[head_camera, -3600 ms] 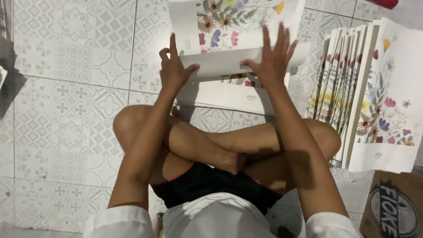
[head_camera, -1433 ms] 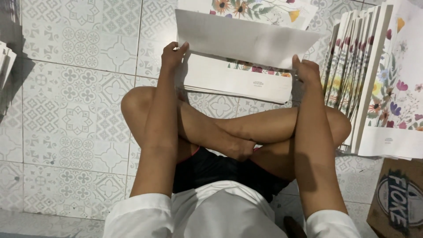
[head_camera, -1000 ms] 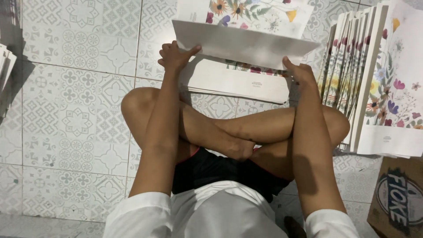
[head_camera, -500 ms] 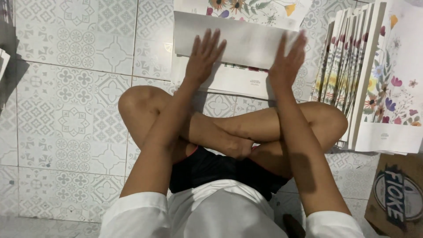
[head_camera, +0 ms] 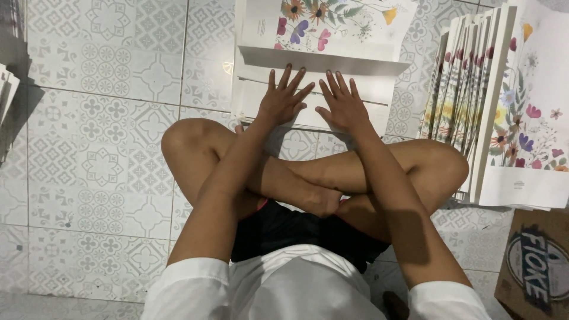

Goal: Folding large sheets of paper with floral designs and stacking them on the floor.

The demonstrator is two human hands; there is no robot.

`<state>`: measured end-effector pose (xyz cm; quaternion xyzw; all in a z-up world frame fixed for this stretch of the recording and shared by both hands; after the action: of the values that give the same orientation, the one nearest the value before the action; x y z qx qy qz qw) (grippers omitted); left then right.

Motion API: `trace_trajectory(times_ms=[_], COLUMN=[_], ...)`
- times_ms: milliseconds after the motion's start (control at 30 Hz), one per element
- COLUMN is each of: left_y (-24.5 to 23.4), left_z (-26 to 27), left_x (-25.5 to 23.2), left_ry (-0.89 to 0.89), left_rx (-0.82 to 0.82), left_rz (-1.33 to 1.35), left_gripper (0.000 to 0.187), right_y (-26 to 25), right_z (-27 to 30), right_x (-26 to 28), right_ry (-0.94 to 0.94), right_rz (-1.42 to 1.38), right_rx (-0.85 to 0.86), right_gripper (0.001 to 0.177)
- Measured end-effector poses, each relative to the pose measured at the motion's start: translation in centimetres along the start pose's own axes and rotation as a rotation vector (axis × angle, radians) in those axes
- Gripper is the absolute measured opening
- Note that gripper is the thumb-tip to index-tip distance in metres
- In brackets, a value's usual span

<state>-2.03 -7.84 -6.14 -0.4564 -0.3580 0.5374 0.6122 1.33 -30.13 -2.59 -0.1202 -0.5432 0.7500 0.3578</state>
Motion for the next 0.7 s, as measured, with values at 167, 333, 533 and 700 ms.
trace_trajectory(times_ms=[167,333,533,700], left_y=[0.8,0.9,-0.4,0.3], left_z=[-0.8,-0.6,0.5,0.4], left_x=[-0.3,-0.3,1.8,6.0], left_ry=[0.023,0.01,-0.12,-0.324], left_rx=[0.013,0.006,0.154,0.199], left_rz=[0.013,0.02,0.062,0.149], left_gripper=[0.063,0.063,0.065,0.071], right_y=[1.0,1.3,1.5,0.8], right_z=[-0.3,0.0,1.2,3.8], right_x=[-0.7,0.1,-2.9,-6.3], right_ry=[0.023,-0.035,0.09,0.28], right_rz=[0.05,0.054,-0.232,-0.351], right_rx=[-0.025,0.02,0.204,0.239], right_gripper=[0.074,0.069,0.084,0.095])
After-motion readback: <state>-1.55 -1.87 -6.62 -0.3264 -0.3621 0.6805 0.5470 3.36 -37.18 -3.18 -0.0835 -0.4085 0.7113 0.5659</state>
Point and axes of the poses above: each hand's wrist, its own z-axis away from the middle knuckle, its own y-axis out of the palm, x = y × z, the point moved 1 cm from there along -z, towards the middle knuckle, and after that the axes turned 14 degrees about -y, right-handed, at the moved point
